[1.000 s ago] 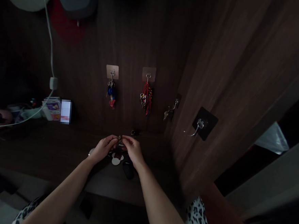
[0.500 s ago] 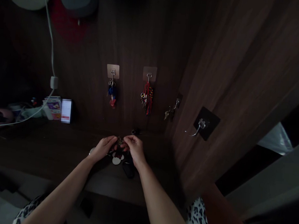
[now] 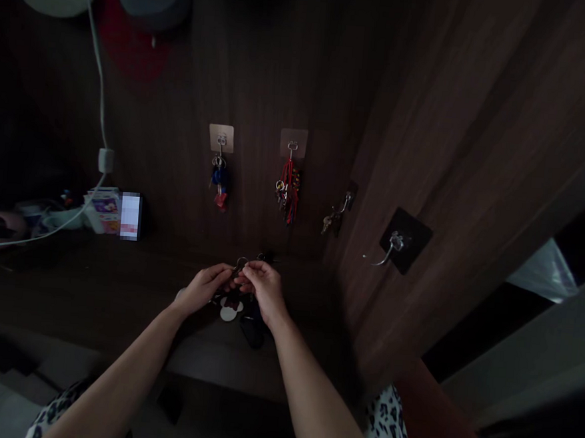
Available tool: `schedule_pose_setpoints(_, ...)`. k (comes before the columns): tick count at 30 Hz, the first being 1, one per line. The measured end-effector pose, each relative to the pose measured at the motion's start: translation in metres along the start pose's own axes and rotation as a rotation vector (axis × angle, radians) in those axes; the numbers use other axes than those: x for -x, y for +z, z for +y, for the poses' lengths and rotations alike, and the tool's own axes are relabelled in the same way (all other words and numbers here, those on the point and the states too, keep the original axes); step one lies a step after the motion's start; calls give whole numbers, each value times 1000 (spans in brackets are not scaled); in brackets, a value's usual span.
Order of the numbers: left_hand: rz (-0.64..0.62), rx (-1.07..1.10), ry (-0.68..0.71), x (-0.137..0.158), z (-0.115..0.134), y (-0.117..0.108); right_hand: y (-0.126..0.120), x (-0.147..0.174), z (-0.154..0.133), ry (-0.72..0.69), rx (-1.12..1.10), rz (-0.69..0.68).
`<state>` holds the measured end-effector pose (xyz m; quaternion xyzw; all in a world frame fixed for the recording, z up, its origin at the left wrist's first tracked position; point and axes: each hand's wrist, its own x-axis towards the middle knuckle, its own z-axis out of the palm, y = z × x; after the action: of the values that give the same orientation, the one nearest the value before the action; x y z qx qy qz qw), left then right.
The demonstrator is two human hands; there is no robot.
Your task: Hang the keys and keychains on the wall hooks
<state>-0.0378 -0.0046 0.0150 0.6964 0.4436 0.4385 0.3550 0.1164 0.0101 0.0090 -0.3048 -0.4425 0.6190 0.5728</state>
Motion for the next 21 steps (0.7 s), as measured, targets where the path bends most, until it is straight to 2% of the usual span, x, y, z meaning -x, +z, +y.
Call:
schedule_pose_setpoints(7, -10, -46, 9, 1, 1, 1, 1, 1, -2, -34, -9, -5)
schedule_pose_setpoints(12, -38, -134, 10, 2, 3, 3, -2, -3, -4, -111, -41, 98)
schedule_pose_setpoints(21, -6, -163, -4, 2, 1, 4, -16, -8, -15, -162, -63, 274)
